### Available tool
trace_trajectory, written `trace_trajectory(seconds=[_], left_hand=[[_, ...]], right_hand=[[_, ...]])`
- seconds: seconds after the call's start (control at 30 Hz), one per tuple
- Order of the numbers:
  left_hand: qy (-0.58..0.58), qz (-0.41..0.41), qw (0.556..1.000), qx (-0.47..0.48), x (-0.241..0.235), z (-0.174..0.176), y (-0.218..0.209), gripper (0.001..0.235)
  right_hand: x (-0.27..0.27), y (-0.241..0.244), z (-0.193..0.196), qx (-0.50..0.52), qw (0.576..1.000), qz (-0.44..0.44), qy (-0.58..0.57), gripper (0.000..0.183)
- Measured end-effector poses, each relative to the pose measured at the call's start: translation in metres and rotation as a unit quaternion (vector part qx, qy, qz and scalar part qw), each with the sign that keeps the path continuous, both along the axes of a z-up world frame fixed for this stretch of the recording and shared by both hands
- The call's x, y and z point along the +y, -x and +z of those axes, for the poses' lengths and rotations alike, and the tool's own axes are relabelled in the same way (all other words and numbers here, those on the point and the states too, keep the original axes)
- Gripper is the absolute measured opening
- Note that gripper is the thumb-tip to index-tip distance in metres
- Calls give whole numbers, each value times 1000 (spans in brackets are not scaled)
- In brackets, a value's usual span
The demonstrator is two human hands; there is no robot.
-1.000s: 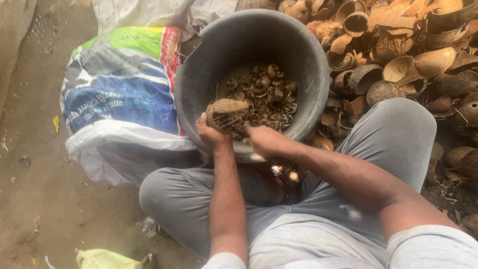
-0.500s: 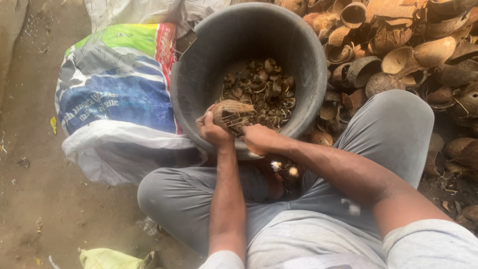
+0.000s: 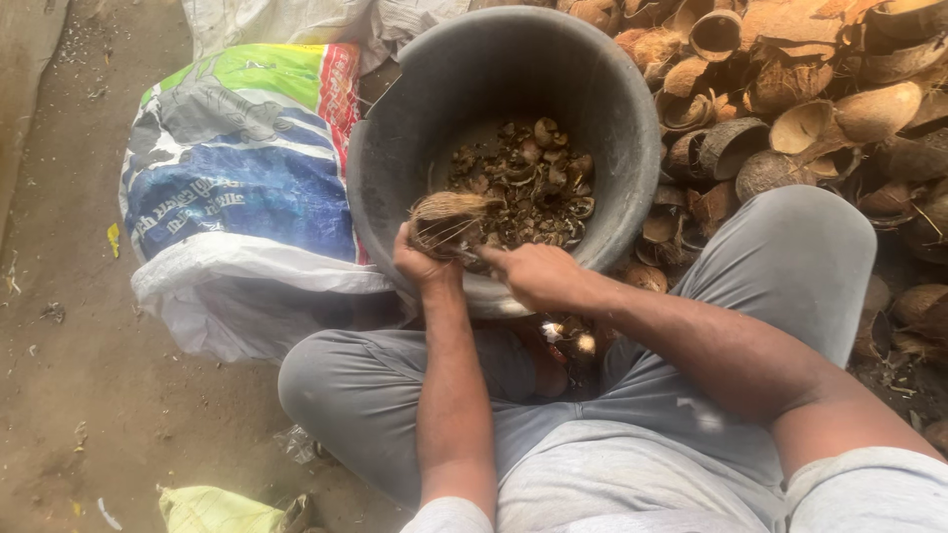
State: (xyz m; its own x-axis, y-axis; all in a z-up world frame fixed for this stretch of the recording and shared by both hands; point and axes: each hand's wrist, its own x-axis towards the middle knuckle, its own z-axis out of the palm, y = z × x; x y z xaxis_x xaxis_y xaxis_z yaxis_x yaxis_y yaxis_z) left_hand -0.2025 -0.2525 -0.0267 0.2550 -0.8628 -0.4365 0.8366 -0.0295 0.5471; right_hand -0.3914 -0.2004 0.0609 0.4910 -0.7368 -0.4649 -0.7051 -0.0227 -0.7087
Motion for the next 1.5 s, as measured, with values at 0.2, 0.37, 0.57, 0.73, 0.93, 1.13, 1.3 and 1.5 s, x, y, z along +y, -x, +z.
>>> trace_trajectory(seconds=[0.2,0.37,0.57,0.73,0.93,1.13,1.3,1.5], left_hand=[[57,78,990,-103,-4,-46,-3,20],[49,77,971,-221,1,-39,-2,32],[65,-10,998,-9,-5,-8,-5,40],[73,-47,996,1,1,-18,1,37],[-16,64,998,-13,0,-24,11,36],[106,-45,993,22,-3,-3,-1,37],[115,-58,992,19,2,-17,4,33],[92,-47,994,-36,4,-16,2,38]], right_hand=[[-6,-10,-22,-122,973,-118,-155,51],[-1,-19,-3,-231,885,-236,-328,51],[3,-15,20,-179,929,-169,-276,54],[-14,-5,3,-131,977,-89,-146,47],[-4,-16,16,-218,882,-270,-320,48],[-1,-9,28,-159,961,-114,-194,52],[-4,-7,13,-115,981,-107,-117,44],[-6,-9,15,-140,950,-154,-233,47]])
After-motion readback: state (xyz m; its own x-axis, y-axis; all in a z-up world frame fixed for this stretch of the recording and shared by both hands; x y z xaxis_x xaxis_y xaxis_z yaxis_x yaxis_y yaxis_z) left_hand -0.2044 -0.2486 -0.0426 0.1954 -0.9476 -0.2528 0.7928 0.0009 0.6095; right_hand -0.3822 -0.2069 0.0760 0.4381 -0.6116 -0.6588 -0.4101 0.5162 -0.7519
